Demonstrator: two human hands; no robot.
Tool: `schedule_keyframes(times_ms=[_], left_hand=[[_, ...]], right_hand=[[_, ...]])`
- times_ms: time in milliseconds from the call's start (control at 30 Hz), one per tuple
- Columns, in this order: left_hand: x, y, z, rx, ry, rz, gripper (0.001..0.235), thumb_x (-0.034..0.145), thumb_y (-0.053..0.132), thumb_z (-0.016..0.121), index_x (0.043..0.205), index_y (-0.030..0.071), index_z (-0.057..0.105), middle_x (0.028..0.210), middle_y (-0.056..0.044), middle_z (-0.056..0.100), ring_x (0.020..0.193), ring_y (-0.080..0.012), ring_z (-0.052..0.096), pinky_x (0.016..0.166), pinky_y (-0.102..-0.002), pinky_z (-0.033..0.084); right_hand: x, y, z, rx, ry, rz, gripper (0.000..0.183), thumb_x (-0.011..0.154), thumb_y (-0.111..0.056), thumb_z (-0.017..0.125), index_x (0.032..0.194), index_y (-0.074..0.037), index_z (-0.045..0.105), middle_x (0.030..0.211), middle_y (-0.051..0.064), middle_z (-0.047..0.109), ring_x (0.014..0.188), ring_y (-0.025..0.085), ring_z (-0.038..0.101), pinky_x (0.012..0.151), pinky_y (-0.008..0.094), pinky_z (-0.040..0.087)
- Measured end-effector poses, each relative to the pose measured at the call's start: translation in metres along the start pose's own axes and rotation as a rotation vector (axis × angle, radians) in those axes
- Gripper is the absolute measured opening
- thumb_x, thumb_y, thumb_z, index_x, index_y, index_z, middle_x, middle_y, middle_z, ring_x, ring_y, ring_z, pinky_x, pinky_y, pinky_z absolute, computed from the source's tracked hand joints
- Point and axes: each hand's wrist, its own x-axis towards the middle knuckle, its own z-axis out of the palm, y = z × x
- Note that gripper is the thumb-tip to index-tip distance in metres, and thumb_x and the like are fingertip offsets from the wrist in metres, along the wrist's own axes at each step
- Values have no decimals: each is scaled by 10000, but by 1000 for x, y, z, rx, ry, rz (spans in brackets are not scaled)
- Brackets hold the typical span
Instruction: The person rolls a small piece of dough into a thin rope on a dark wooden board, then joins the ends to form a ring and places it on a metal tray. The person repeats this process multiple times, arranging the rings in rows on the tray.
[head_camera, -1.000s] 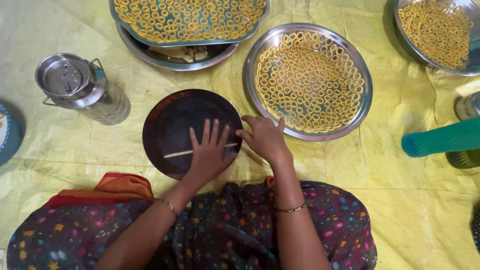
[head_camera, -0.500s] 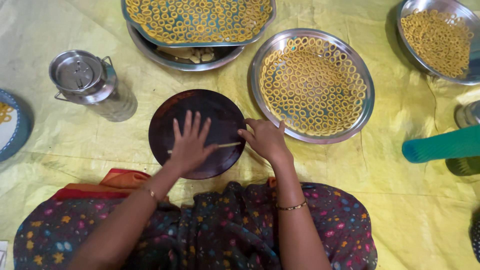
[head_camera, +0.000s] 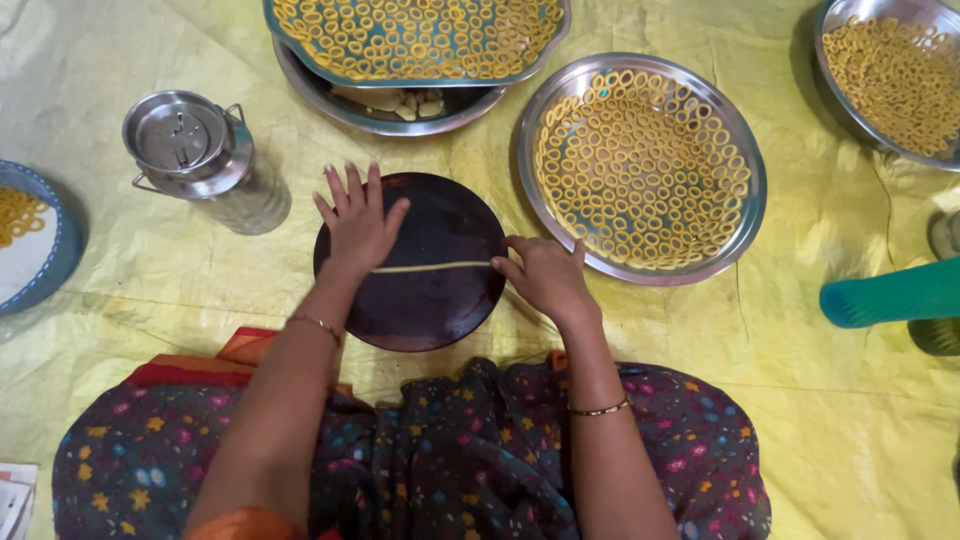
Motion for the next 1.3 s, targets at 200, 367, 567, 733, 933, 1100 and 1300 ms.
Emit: schedule_keyframes(times_ms=[200, 367, 567, 733, 933, 1100, 1300], left_hand=[[-29, -2, -1, 213, -68, 264, 855, 979, 658, 423, 1621, 116, 263, 1677, -228, 191, 1559, -443, 37, 1170, -729, 54], [-89, 7, -17, 226, -136, 355, 892, 942, 667, 464, 1602, 100, 272, 1665, -216, 200, 1558, -426, 53, 1162, -735, 71], [-128, 9, -31, 189, -198, 445, 922, 915, 656, 500, 1594, 77, 266, 1652, -244, 202, 1544, -440, 76, 1148, -744, 97], [-65, -8, -11, 124, -42, 298, 885, 969, 621, 475, 1625, 66, 260, 1683, -224, 221, 1574, -426, 80, 1168, -749, 62], [6, -19, 6, 144, 44, 143, 841, 1027, 638, 411, 1631, 69, 273, 1676, -257, 212, 1566, -458, 73, 1149, -771, 53], [1, -9, 14, 186, 26, 262, 841, 1012, 659, 402, 1630, 99, 296, 1681, -236, 220, 1568, -439, 77, 1161, -762, 71], [-44, 4, -2, 225, -51, 359, 892, 973, 672, 429, 1611, 68, 276, 1656, -232, 230, 1556, -425, 104, 1158, -738, 86]], right_hand=[[1, -5, 1, 12, 39, -64, 474, 949, -493, 612, 1283, -163, 679, 1176, 109, 721, 1183, 317, 628, 1093, 773, 175], [-1, -10, 1, -32, -13, -41, 441, 956, -482, 603, 1267, -181, 690, 1108, 110, 740, 1161, 310, 649, 1130, 742, 219], [-1, -19, -1, -16, -16, -64, 451, 950, -461, 616, 1285, -165, 674, 1106, 129, 736, 1153, 331, 642, 1115, 760, 189], [-2, -17, 1, -21, -43, -48, 453, 956, -465, 604, 1293, -170, 674, 1114, 123, 737, 1172, 322, 638, 1129, 751, 190], [0, -9, 4, -17, -1, -71, 472, 950, -477, 612, 1291, -156, 673, 1159, 119, 727, 1179, 326, 631, 1117, 756, 189], [0, -9, 7, -21, 33, -99, 467, 955, -460, 616, 1297, -148, 674, 1141, 126, 732, 1169, 330, 637, 1142, 739, 188], [-2, -13, 4, 9, 8, -75, 448, 956, -451, 620, 1283, -151, 678, 1135, 106, 738, 1174, 318, 638, 1147, 734, 178]])
